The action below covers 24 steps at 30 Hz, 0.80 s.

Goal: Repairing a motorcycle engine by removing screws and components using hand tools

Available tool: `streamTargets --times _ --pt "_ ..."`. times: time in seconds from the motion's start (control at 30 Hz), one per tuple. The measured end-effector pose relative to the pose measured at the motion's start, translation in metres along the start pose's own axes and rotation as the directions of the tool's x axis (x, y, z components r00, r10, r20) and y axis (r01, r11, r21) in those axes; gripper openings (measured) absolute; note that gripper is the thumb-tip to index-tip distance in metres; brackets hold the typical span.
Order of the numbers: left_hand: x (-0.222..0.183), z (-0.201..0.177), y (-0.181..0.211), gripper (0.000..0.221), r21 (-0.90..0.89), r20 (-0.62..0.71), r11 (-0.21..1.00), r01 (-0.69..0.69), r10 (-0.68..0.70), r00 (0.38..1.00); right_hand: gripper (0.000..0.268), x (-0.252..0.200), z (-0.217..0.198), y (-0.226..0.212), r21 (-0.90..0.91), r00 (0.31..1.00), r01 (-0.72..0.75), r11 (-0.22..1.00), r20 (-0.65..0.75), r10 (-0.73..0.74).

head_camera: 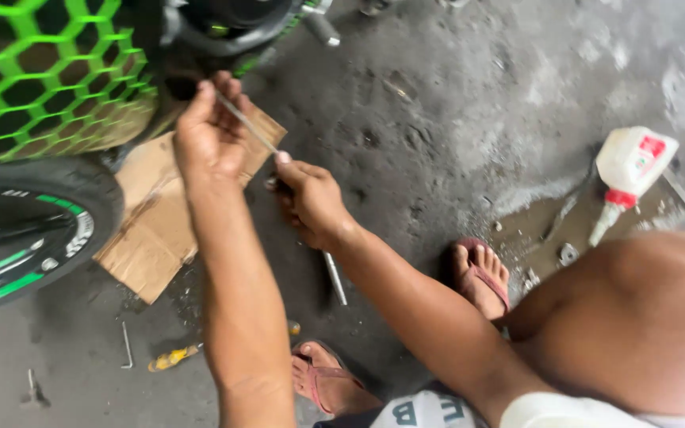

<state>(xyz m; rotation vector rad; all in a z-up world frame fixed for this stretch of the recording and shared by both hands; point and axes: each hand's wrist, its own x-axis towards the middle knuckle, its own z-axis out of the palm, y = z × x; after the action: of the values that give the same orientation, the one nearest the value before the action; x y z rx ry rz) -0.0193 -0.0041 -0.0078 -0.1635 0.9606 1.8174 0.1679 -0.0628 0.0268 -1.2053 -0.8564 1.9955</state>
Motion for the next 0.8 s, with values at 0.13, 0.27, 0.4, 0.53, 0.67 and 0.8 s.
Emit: streamTargets --times 0.13,0.27,0.4,0.53,0.67,0.8 --pt "-0.018 0.011 0.007 0.022 0.013 -0.079 0.998 -0.059 0.060 0.995 0.045 0.020 -0.001 0.021 -0.130 0.998 -0.018 0.991 0.060 0.026" --pt "-0.021 0.013 0.001 0.020 0.007 -0.092 0.996 -0.091 0.091 0.992 0.052 -0.034 -0.011 -0.032 -0.768 0.694 0.557 0.316 0.221 -0.685" --pt "-0.011 0.009 0.002 0.017 0.003 -0.065 0.994 -0.107 0.107 0.992 0.036 -0.024 -0.009 -0.017 -0.871 0.640 0.491 -0.019 0.375 -0.670" --pt "-0.013 0.008 -0.001 0.018 0.008 -0.046 0.994 -0.105 0.105 0.993 0.023 -0.020 -0.011 -0.018 -0.851 0.546 0.523 -0.050 0.380 -0.746" --pt "-0.017 0.014 -0.002 0.019 -0.014 -0.086 0.995 -0.094 0.093 0.992 0.036 -0.012 -0.011 -0.023 -0.817 0.642 0.538 0.207 0.238 -0.728" --pt "-0.036 0.024 0.002 0.020 0.043 -0.074 0.996 -0.079 0.082 0.994 0.040 0.013 -0.015 -0.003 -0.342 0.954 0.289 0.894 0.026 -0.298"
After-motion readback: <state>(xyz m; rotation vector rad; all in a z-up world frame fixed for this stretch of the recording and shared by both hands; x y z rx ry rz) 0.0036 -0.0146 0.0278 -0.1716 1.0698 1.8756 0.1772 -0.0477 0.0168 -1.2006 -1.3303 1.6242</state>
